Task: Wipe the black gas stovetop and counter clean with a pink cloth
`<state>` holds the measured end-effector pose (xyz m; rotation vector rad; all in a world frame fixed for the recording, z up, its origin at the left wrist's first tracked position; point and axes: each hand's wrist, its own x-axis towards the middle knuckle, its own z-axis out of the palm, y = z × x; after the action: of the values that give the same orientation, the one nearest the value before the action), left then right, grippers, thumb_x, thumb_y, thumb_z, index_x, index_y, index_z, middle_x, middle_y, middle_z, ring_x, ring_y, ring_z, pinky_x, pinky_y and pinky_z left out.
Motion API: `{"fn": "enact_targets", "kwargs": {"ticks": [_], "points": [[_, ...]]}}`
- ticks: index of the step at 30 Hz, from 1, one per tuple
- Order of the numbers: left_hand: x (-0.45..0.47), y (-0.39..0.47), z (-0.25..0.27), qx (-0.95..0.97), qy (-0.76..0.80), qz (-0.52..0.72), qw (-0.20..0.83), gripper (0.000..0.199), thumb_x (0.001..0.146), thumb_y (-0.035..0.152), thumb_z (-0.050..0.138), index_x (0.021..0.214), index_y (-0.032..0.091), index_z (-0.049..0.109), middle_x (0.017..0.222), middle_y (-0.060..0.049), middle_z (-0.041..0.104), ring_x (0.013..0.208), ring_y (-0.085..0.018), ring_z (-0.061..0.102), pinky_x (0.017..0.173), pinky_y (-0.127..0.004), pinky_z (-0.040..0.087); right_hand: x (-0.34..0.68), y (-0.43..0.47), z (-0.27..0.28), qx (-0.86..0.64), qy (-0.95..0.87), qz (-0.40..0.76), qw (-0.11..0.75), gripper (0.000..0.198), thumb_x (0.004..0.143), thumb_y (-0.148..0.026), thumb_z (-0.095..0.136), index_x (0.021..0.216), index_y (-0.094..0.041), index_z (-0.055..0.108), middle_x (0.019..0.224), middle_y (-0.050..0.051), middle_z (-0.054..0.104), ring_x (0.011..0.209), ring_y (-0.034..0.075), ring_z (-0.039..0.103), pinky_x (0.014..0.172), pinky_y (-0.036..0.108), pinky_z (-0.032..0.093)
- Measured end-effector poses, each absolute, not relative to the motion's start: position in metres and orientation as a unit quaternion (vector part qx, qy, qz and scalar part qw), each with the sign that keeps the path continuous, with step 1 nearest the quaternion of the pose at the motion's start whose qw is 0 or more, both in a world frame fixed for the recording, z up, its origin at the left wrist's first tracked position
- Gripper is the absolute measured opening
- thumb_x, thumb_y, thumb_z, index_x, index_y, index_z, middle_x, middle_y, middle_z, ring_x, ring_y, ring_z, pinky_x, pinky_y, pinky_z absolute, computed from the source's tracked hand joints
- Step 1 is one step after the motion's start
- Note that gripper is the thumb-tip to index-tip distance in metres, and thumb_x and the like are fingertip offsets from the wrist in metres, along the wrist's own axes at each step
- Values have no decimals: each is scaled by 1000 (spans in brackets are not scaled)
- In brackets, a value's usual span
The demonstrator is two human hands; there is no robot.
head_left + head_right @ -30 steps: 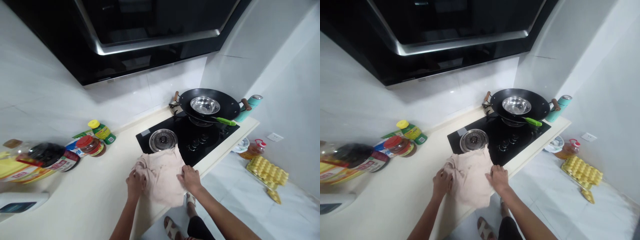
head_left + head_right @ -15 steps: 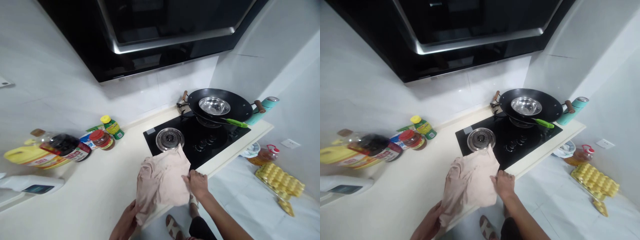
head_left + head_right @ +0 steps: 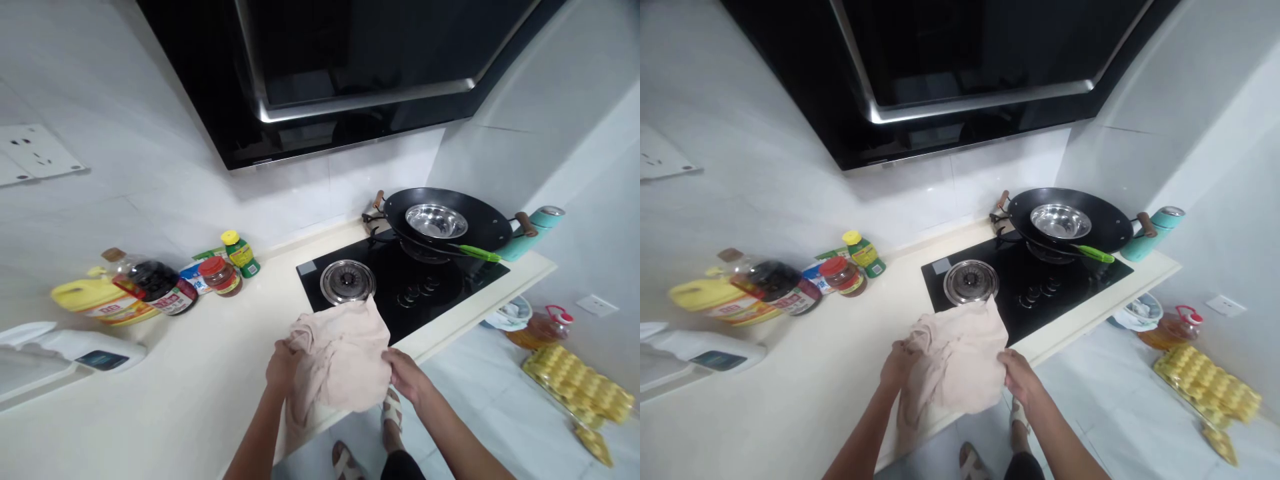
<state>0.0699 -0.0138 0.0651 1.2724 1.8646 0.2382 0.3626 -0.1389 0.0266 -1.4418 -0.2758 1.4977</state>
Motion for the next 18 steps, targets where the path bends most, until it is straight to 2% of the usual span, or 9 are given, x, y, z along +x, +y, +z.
{"fn": "enact_targets", "kwargs": {"ticks": [3, 6, 10, 12, 14, 16, 18], "points": [[78, -22, 73, 487, 706, 112, 501, 45, 93, 46, 67, 129, 20, 61, 133, -9, 64, 117, -25, 65, 98, -49, 59, 358, -138, 36, -529, -94, 692, 482, 30, 78, -45, 76, 88, -18, 67, 80, 9, 75, 79, 24, 74, 76, 34, 58], [71, -48, 90, 459, 625, 131, 617, 43, 92, 52, 67, 118, 17, 67, 120, -7, 71, 107, -23, 69, 94, -45, 60, 359, -137, 52, -472, -78, 742, 471, 34, 80, -45, 78, 96, -17, 70, 90, 12, 79, 92, 28, 77, 87, 38, 60], [45, -78, 121, 424, 532, 174, 712, 64, 69, 67, 83, 102, 12, 76, 101, -13, 79, 99, -27, 72, 91, -39, 57, 377, -130, 84, -508, -133, 674, 520, 38, 75, -50, 84, 94, -19, 73, 91, 10, 80, 86, 26, 77, 85, 37, 60], [30, -78, 139, 418, 514, 207, 720, 70, 62, 68, 86, 102, 12, 78, 98, -14, 79, 95, -26, 72, 89, -36, 56, 390, -123, 107, -532, -195, 630, 531, 44, 70, -56, 88, 87, -18, 73, 83, 8, 79, 77, 25, 74, 78, 35, 59], [19, -73, 156, 420, 513, 241, 708, 69, 64, 67, 85, 104, 12, 78, 98, -14, 80, 91, -24, 70, 86, -34, 55, 401, -117, 133, -543, -267, 596, 528, 50, 69, -63, 87, 85, -17, 74, 79, 8, 78, 74, 24, 72, 76, 35, 57], [12, -66, 174, 427, 516, 272, 691, 66, 65, 65, 85, 105, 13, 79, 100, -13, 80, 92, -23, 69, 87, -34, 54, 410, -114, 158, -552, -338, 556, 522, 55, 71, -68, 83, 89, -17, 76, 83, 8, 77, 80, 25, 71, 81, 36, 56], [9, -66, 190, 444, 522, 301, 663, 60, 66, 62, 85, 105, 16, 79, 108, -11, 80, 102, -25, 68, 98, -35, 51, 417, -117, 179, -571, -408, 499, 508, 54, 75, -70, 80, 90, -18, 77, 91, 8, 77, 90, 26, 69, 88, 37, 53]]}}
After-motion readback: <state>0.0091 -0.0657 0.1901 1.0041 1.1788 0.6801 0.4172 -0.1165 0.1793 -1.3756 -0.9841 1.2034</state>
